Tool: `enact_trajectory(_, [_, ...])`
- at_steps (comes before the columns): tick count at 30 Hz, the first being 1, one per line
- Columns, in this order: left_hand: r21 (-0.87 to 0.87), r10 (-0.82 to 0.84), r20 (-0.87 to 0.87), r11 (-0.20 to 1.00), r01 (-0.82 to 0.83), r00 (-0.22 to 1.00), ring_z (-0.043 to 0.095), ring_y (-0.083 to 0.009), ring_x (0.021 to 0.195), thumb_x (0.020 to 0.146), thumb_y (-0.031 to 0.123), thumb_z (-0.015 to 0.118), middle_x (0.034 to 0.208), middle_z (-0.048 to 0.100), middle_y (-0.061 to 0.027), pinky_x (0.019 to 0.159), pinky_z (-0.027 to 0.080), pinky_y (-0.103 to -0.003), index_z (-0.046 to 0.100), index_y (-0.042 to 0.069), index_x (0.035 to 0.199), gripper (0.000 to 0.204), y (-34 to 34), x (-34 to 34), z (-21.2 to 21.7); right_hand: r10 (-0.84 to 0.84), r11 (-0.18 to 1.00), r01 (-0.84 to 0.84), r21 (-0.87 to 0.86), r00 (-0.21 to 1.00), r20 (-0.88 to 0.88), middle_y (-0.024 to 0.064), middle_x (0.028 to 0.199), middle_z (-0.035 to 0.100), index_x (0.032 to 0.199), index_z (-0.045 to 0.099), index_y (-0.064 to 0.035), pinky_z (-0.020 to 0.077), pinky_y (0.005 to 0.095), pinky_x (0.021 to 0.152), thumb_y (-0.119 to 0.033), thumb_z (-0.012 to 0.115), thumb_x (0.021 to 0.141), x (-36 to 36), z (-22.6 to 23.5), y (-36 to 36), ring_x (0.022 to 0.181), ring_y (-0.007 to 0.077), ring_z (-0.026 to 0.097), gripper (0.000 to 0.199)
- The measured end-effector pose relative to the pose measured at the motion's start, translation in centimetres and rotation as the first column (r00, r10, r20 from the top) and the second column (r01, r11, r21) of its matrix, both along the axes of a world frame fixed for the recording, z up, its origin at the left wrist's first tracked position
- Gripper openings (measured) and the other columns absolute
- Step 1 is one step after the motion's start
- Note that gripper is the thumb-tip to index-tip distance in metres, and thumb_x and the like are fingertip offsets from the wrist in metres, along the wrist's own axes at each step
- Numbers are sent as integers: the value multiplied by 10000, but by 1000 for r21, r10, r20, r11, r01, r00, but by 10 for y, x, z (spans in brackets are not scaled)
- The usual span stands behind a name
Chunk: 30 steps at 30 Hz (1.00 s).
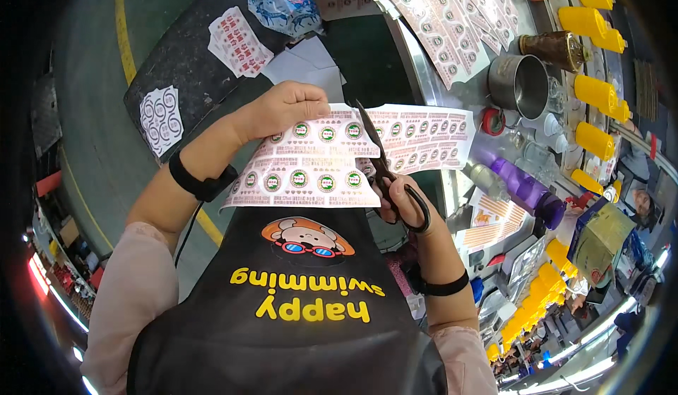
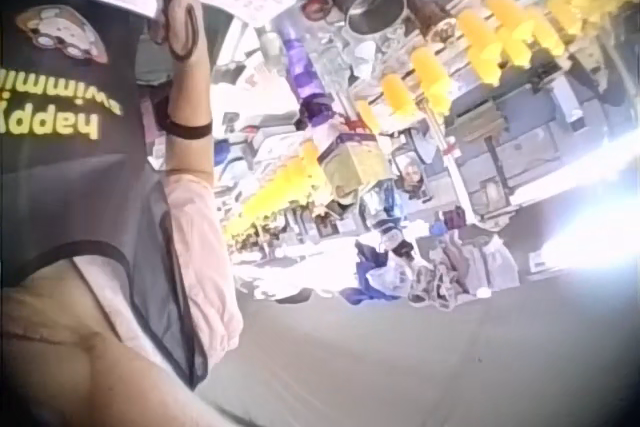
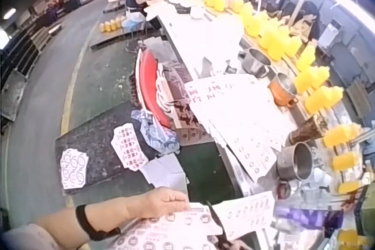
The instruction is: Cutting sheets of stickers with scissors and organizing the cut pieces into stacks.
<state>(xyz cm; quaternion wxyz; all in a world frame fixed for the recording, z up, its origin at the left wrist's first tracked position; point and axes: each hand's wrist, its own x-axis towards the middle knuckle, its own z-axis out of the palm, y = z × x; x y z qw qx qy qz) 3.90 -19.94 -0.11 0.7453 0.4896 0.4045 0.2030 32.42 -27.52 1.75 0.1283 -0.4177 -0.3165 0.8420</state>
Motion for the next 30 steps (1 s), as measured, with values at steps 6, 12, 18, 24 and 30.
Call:
enact_trajectory(6, [-10, -13, 7, 1000, 13, 1000, 470, -37, 647, 872, 200, 537, 677, 530, 23, 581, 399, -213, 593, 12, 816, 205, 0, -2, -2, 67, 996, -66, -53, 998, 16, -38, 536, 360, 675, 417, -69, 254, 189, 398, -645, 443, 803, 2, 7, 8, 427, 48, 323, 591])
enact_trajectory(12, [-30, -68, 5, 997, 69, 998, 461, -15, 645, 878, 188, 531, 683, 527, 41, 581, 391, -189, 582, 11, 823, 192, 2, -5, -2, 200, 973, -210, 92, 974, 103, -44, 552, 360, 677, 426, -72, 257, 190, 400, -665, 458, 783, 4, 18, 21, 449, 45, 334, 604])
enact_trajectory(18, [-1, -128, -32, 992, 128, 991, 456, -15, 640, 875, 203, 537, 672, 522, 47, 572, 387, -196, 586, 13, 798, 210, 6, -9, 0, 277, 953, -294, 76, 944, 180, -46, 565, 368, 682, 432, -86, 267, 192, 411, -692, 466, 760, 6, 22, 27, 471, 44, 349, 612])
enact_trajectory(24, [-21, -183, -100, 983, 182, 978, 443, -18, 638, 877, 206, 529, 666, 506, 51, 568, 380, -201, 575, 13, 786, 218, 11, -13, 1, 323, 937, -341, 76, 928, 184, -45, 561, 379, 671, 430, -88, 263, 189, 415, -703, 458, 755, 8, 20, 31, 475, 45, 363, 621])
enact_trajectory(30, [38, -180, 8, 983, 179, 984, 422, -11, 630, 875, 198, 519, 659, 482, 53, 555, 365, -196, 554, 23, 768, 208, 14, -14, 6, 323, 933, -345, 102, 928, 187, -50, 515, 360, 652, 431, -90, 260, 194, 409, -705, 454, 755, 6, 21, 31, 456, 45, 363, 624])
